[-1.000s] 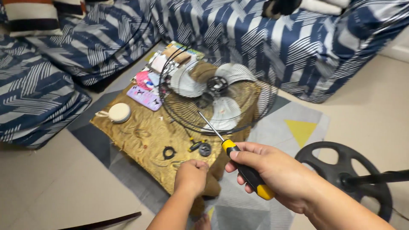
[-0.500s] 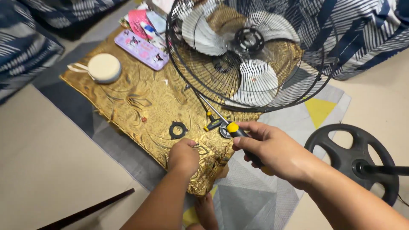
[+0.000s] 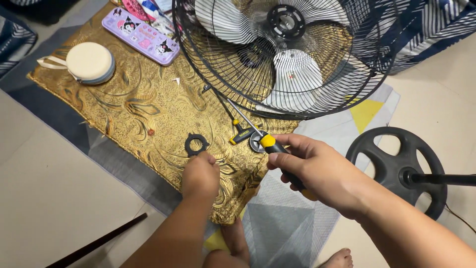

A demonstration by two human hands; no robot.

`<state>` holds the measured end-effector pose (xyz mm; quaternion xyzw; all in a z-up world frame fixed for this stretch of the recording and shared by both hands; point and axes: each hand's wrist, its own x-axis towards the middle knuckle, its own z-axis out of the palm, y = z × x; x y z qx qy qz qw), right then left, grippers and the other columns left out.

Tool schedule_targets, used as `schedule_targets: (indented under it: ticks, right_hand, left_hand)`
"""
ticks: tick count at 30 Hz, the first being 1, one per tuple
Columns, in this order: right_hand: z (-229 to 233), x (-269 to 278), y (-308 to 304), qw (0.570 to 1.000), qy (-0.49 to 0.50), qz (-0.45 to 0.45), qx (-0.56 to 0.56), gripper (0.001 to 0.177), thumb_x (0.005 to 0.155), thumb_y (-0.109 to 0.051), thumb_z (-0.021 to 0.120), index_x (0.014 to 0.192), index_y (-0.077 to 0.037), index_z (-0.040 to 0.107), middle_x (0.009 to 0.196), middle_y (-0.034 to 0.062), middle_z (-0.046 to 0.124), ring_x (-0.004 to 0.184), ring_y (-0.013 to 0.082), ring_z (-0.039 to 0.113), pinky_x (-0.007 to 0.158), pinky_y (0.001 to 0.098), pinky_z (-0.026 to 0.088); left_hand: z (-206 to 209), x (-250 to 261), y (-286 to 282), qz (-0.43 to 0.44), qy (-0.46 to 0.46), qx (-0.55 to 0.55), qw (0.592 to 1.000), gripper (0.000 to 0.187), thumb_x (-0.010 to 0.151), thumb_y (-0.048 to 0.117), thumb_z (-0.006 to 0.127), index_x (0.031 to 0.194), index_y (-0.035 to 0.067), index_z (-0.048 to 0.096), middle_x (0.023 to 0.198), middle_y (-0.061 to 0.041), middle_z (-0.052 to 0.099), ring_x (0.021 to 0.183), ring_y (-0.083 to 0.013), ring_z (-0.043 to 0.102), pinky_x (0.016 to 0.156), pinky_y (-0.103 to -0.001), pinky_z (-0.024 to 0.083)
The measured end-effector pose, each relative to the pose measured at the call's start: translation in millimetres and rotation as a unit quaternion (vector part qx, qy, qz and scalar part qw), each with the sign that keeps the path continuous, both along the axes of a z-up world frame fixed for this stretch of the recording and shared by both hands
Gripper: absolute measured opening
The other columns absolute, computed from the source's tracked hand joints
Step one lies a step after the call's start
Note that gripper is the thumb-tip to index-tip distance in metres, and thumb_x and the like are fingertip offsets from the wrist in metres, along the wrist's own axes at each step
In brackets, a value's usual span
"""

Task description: The person uses a screwdriver to tighten screws on the motor housing of a standing electric fan. They then pick up the fan cage and align it with the motor assembly, preparing to secure it in place.

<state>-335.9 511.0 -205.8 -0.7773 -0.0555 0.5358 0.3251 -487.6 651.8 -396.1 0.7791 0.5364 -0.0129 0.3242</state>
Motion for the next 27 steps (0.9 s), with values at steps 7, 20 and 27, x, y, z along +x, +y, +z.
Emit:
schedule_targets:
  ticks: [7, 20, 27]
  right_hand:
    - [68, 8, -18, 0.998, 0.015, -0.038, 0.044, 0.040, 0.093, -0.030, 0.070, 0.132, -0.024, 0.067, 0.075, -0.0026, 0.059, 0.064, 0.0086, 0.051, 0.049, 0.0239, 0.037]
    - [184, 94, -127, 0.979, -0.119, -0.061, 0.154, 0.045, 0.086, -0.026, 0.076, 0.129, -0.018, 0.066, 0.076, -0.0018, 0.062, 0.062, 0.0101, 0.050, 0.049, 0.0236, 0.040]
    - [251, 137, -264, 0.926, -0.188, -0.181, 0.272, 0.052, 0.094, -0.024, 0.069, 0.145, -0.018, 0.058, 0.098, 0.0015, 0.074, 0.073, 0.0116, 0.066, 0.055, 0.0277, 0.058]
  left_hand:
    - [99, 16, -2, 0.049, 0.001, -0.102, 0.994, 0.019, 0.078, 0.022, 0.081, 0.088, 0.007, 0.074, 0.077, -0.012, 0.075, 0.074, -0.0278, 0.072, 0.076, -0.039, 0.057]
    - [243, 193, -95, 0.012, -0.421, -0.363, 0.831, 0.023, 0.088, 0.002, 0.067, 0.109, -0.005, 0.072, 0.086, -0.009, 0.072, 0.069, -0.0128, 0.068, 0.062, -0.025, 0.058]
    - [364, 272, -244, -0.041, -0.437, -0.504, 0.744, 0.024, 0.090, 0.007, 0.068, 0.113, 0.000, 0.073, 0.090, -0.008, 0.071, 0.077, -0.0139, 0.069, 0.071, -0.026, 0.060]
